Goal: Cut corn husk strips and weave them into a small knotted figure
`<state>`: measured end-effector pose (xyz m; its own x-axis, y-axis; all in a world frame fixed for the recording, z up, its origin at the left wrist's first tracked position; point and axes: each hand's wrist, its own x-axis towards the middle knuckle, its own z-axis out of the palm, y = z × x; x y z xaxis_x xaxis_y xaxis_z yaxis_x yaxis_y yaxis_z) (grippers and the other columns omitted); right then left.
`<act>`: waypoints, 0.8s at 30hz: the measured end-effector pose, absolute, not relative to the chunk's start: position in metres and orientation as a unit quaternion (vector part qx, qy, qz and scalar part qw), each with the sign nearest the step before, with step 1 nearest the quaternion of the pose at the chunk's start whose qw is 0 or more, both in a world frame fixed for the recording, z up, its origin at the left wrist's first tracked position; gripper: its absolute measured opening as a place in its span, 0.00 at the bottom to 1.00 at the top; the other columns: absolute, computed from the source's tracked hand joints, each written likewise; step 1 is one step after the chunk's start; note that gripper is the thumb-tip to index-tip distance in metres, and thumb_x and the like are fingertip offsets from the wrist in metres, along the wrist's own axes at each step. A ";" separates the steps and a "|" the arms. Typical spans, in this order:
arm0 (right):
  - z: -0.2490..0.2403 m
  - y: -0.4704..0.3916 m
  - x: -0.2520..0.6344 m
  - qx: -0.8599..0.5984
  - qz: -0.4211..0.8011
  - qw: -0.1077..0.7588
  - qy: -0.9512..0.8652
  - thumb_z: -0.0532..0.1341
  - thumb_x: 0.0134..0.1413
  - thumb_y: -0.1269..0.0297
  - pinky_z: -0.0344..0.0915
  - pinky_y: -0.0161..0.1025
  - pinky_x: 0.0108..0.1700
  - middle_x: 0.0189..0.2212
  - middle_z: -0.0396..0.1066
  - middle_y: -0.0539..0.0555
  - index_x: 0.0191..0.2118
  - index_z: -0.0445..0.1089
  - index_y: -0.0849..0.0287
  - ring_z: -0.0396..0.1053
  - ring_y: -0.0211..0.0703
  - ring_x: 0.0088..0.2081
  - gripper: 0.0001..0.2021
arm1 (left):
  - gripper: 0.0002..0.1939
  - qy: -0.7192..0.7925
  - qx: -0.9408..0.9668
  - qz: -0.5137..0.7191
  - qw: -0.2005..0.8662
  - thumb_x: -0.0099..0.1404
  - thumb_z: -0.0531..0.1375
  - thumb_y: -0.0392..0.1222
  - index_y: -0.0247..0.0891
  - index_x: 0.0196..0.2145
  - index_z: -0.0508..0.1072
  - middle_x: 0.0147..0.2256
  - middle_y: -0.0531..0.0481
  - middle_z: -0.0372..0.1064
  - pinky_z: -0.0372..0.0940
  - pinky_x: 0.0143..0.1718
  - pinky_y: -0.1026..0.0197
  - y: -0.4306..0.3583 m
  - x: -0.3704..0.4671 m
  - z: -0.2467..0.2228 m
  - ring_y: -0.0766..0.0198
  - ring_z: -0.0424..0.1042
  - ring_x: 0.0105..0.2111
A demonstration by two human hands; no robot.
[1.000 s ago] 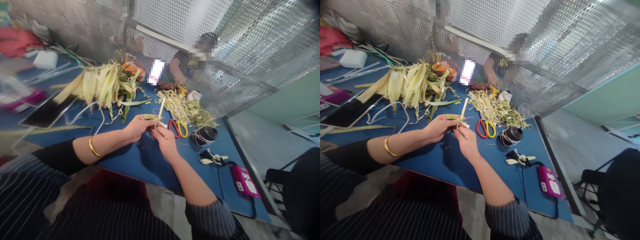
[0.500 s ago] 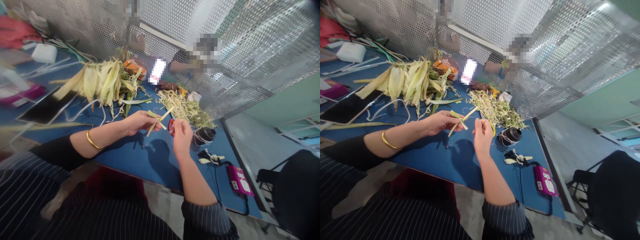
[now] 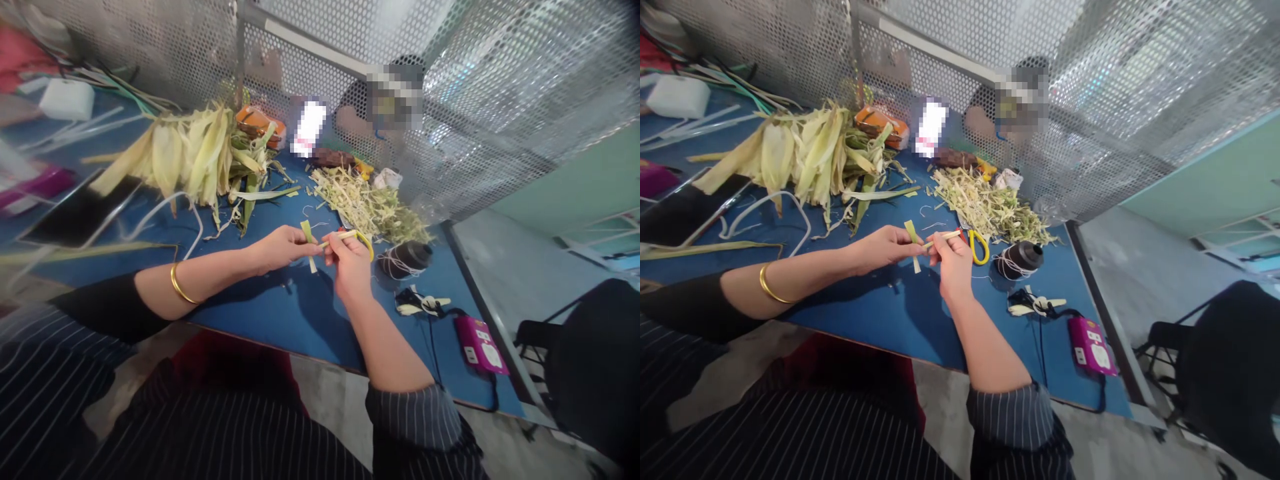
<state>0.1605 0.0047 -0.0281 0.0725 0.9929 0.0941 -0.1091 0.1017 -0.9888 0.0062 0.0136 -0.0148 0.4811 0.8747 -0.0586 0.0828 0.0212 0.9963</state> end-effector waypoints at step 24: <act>-0.019 0.001 0.169 -0.494 0.176 0.457 -0.719 0.62 0.51 0.65 0.58 0.48 0.52 0.25 0.72 0.47 0.22 0.67 0.56 0.67 0.39 0.30 0.09 | 0.13 0.354 0.667 0.243 0.609 0.58 0.58 0.46 0.36 0.31 0.79 0.17 0.57 0.52 0.44 0.22 0.63 0.014 0.003 -0.014 0.70 0.48 0.19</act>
